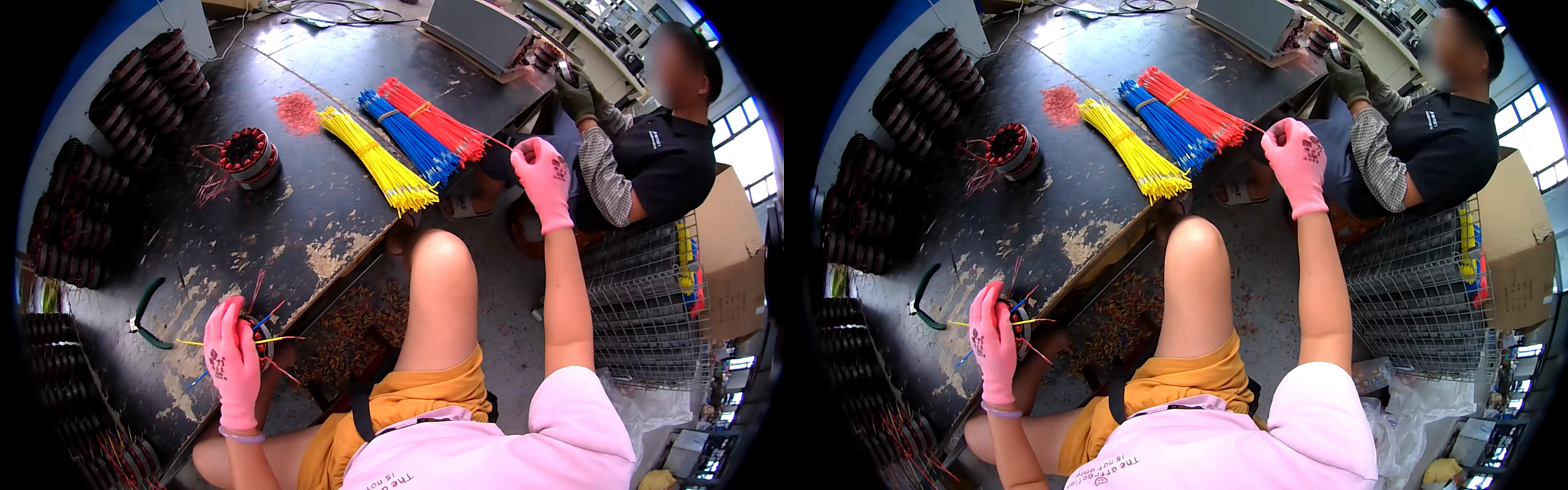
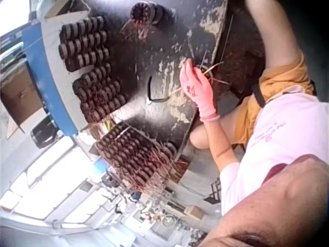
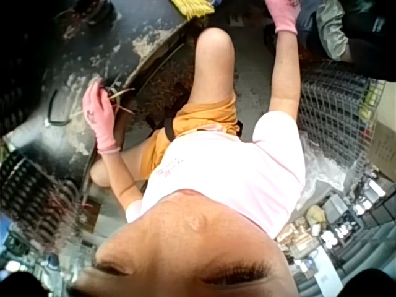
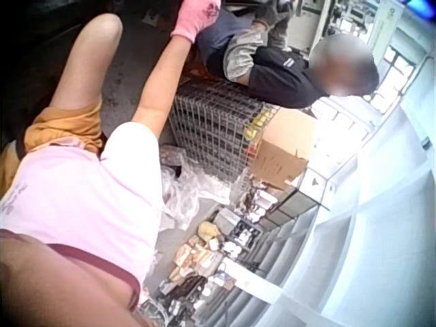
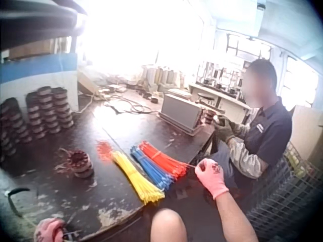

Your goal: The person is wiring motor stators by hand and using pliers. They insert colored wires into the slots of a stator and cut the wire ends with pliers while working at a large workbench.

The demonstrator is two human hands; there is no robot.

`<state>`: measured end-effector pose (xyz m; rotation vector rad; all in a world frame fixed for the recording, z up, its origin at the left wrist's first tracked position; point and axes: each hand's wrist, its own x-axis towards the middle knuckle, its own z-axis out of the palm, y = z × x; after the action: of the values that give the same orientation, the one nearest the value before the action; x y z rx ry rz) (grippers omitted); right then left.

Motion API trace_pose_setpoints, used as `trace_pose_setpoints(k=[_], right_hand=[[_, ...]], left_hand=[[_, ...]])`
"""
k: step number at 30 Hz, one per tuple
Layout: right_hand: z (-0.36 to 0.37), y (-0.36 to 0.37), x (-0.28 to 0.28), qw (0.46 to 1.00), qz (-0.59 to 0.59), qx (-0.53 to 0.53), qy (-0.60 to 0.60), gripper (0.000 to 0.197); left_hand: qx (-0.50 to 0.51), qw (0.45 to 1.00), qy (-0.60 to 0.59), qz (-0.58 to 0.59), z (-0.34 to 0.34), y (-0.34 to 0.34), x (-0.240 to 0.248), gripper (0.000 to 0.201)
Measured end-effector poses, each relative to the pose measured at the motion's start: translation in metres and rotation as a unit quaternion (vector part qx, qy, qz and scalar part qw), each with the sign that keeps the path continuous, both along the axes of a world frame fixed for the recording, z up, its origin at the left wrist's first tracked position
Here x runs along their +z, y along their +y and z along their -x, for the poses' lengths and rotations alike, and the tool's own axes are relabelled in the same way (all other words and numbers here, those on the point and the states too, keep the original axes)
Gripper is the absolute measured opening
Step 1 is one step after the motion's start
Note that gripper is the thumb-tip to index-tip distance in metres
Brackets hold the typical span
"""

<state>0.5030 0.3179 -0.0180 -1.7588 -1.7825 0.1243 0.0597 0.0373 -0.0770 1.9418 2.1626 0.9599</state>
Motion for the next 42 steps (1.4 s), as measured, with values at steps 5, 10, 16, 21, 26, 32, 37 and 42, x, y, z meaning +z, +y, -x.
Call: trace_pose_setpoints(k=[5, 10, 16, 21, 26, 32, 37, 42], right_hand=[[0.141, -0.111, 0.049, 0.902, 0.028, 0.296, 0.313, 0.009], [0.222, -0.157, 0.064, 0.806, 0.085, 0.515, 0.279, 0.019], [0.274, -0.129, -0.036, 0.806, 0.282, 0.513, 0.085, 0.032], [0.31, -0.127, -0.084, 0.71, 0.446, 0.491, 0.236, 0.032], [0.312, -0.141, -0.071, 0.751, 0.359, 0.498, 0.244, 0.016], [0.283, -0.154, -0.057, 0.83, 0.094, 0.531, 0.142, 0.009], [0.289, -0.142, -0.05, 0.805, 0.096, 0.566, 0.149, 0.012], [0.293, -0.135, -0.034, 0.77, 0.232, 0.574, 0.156, 0.015]], left_hand=[[0.013, 0.966, 0.167, -0.195, -0.03, 0.017, 0.056, 0.043], [-0.05, 0.91, 0.292, -0.29, -0.029, 0.02, 0.111, 0.03], [0.096, 0.986, 0.034, -0.131, -0.006, -0.014, 0.052, 0.031], [0.128, 0.988, -0.041, -0.08, -0.011, 0.0, 0.008, 0.027], [0.152, 0.982, -0.074, -0.083, -0.009, 0.006, -0.014, 0.029], [0.027, 0.995, -0.095, 0.004, 0.012, 0.002, -0.002, 0.019], [-0.023, 0.996, -0.074, 0.037, 0.018, 0.006, 0.011, 0.013], [0.004, 0.996, -0.081, 0.042, 0.006, 0.007, 0.02, 0.014]])
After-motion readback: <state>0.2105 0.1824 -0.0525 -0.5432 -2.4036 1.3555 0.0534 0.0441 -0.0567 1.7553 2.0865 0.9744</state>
